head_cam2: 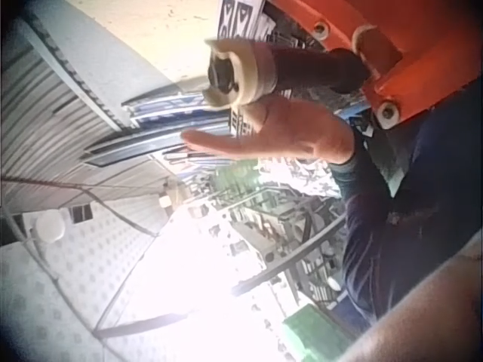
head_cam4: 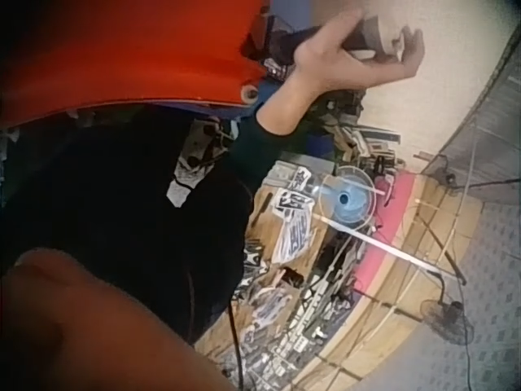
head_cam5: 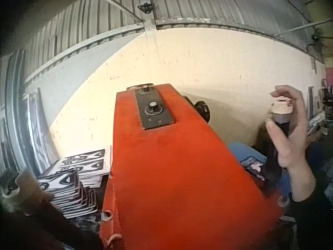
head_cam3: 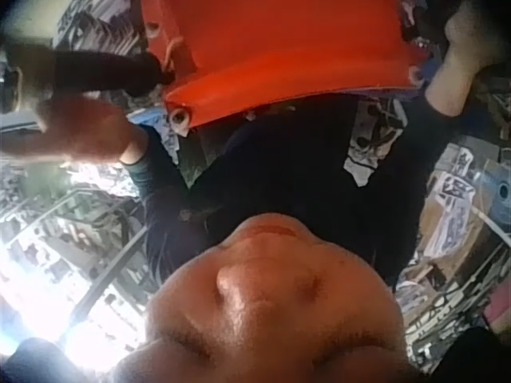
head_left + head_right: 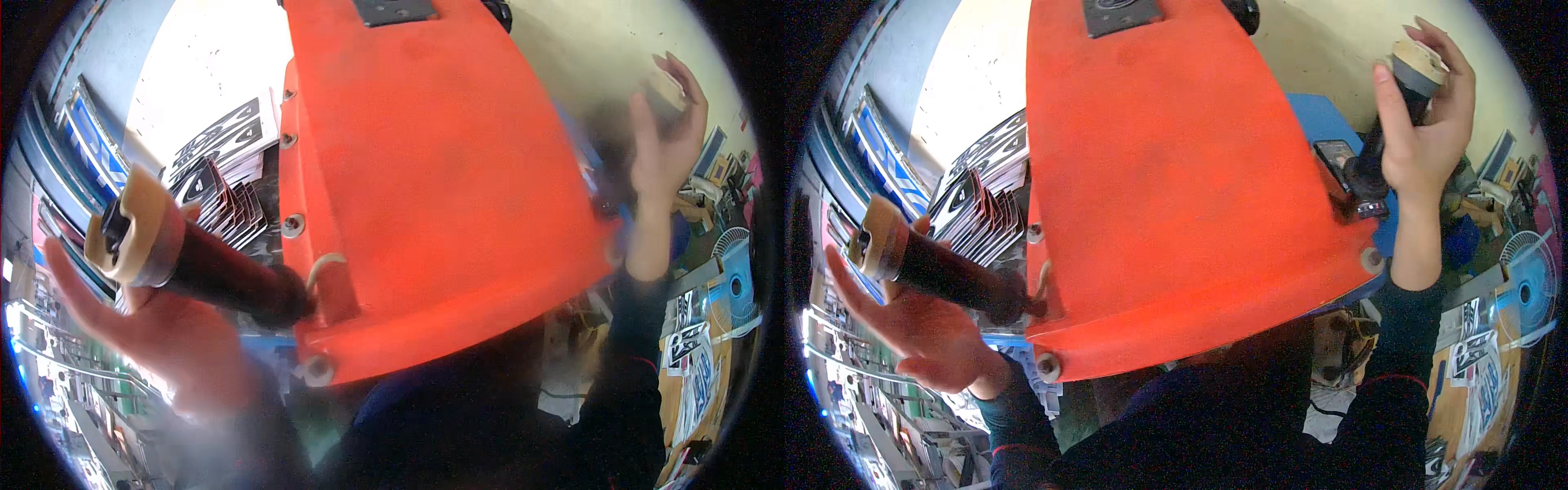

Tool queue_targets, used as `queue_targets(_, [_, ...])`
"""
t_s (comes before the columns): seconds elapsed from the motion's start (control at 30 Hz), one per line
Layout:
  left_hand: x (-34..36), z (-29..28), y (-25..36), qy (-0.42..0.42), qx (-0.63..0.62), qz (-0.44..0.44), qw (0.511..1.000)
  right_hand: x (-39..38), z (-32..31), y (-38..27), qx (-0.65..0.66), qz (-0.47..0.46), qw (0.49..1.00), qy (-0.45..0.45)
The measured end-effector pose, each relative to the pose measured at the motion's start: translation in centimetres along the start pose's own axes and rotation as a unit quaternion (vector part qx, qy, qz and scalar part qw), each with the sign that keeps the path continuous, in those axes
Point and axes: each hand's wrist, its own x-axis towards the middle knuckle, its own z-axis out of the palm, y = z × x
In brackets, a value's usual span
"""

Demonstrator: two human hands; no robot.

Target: The person is using a manual printing press to apply graphics or clear coats to sticker sheets in a factory setting.

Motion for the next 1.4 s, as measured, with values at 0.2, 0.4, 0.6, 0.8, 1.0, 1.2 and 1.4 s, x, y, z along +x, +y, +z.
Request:
queue_targets(0.2, [-3.7,0.1,-4.6,-0.198,-0.108,-0.184,0.957,0.8,-1.5,4.4,-0.018,0.030,0.999,0.010])
queue_targets(0.4, [-5.0,-1.4,-5.0,-0.487,0.200,-0.138,0.839,1.8,-2.7,8.5,-0.349,0.024,0.937,0.019])
queue_targets(0.6, [-5.0,-0.8,-4.7,-0.504,0.257,-0.146,0.812,1.8,-3.1,2.6,-0.149,0.050,0.979,-0.126])
queue_targets(0.8, [-5.1,-0.5,-4.6,-0.517,0.246,-0.147,0.807,0.1,-2.6,-3.5,0.488,0.247,0.816,-0.184])
queue_targets(1.0, [-5.1,-0.2,-4.6,-0.519,0.251,-0.143,0.804,0.7,-2.9,1.9,0.364,0.395,0.839,-0.085])
queue_targets(1.2, [-5.3,-0.3,-4.8,-0.508,0.225,-0.132,0.821,0.9,-3.3,9.5,0.236,0.421,0.875,-0.023])
queue_targets(1.4, [-5.2,-0.2,-5.0,-0.516,0.234,-0.142,0.812,1.6,-3.4,16.4,0.266,0.465,0.845,0.010])
